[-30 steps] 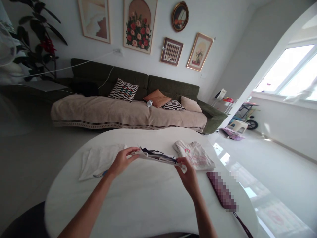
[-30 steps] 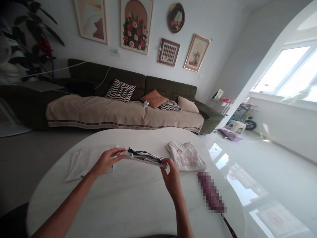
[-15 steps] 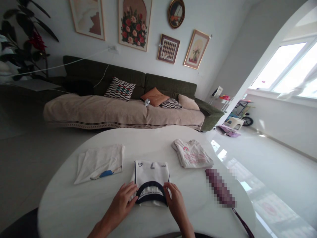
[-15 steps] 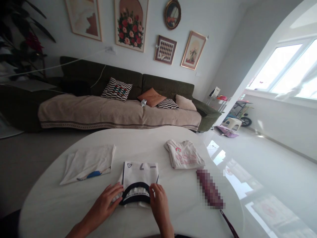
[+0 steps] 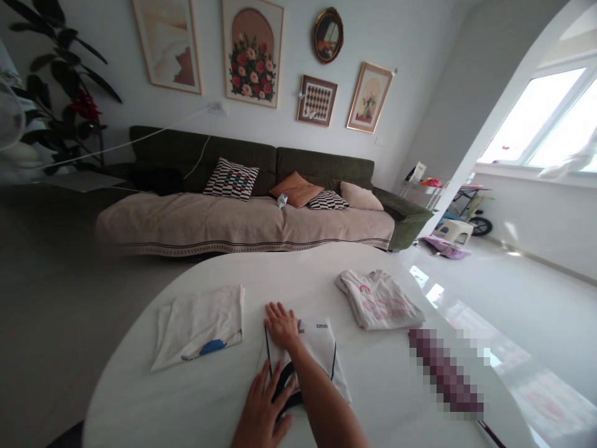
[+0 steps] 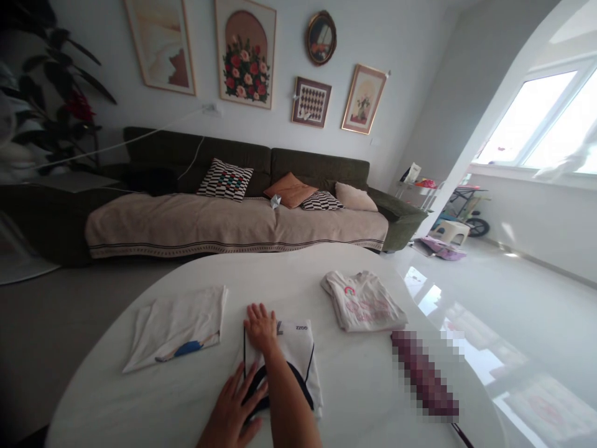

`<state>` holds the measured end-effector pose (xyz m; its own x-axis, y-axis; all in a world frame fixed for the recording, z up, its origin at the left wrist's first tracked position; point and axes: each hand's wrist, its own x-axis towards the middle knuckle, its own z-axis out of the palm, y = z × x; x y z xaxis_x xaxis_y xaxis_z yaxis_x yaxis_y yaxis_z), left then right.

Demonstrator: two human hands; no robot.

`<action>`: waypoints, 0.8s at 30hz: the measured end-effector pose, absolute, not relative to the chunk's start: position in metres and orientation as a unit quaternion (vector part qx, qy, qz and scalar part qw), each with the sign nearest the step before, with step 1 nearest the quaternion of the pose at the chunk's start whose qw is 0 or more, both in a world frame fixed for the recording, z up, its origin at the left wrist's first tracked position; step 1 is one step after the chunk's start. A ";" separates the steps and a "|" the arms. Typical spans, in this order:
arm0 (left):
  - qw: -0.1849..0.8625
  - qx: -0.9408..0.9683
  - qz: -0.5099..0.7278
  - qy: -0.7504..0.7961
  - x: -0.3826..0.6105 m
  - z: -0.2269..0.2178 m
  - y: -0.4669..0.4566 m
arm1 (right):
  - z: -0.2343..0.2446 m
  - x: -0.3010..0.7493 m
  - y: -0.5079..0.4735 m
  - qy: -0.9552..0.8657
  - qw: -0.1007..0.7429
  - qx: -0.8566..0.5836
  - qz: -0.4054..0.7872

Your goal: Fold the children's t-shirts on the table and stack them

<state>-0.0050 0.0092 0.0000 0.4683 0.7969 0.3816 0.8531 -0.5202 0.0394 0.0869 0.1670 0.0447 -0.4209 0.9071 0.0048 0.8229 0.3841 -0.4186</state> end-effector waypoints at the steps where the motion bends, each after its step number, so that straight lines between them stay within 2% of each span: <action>1: 0.075 -0.855 -0.180 -0.481 -0.005 0.002 0.010 | 0.046 0.086 0.173 -0.817 0.121 -0.533 0.184; 8: 0.030 -0.855 -0.179 -0.485 -0.008 0.002 0.008 | 0.060 0.159 0.184 -0.761 0.143 -0.598 0.208; 15: -0.134 -0.855 -0.126 -0.486 -0.003 0.039 0.036 | 0.057 0.266 0.113 -0.679 0.149 -0.691 0.196; 19: -0.150 -0.830 -0.134 -0.521 0.025 0.066 0.075 | 0.041 0.269 0.042 -0.603 0.177 -0.763 0.150; 24: -0.161 -0.830 -0.148 -0.513 0.059 0.078 0.099 | 0.011 0.241 -0.025 -0.460 0.274 -0.829 0.159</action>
<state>0.0590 0.0986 0.0780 0.4297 0.8993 0.0815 0.8039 -0.4221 0.4190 0.2411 -0.0249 0.0113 0.5256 0.8506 -0.0125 0.6760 -0.4265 -0.6010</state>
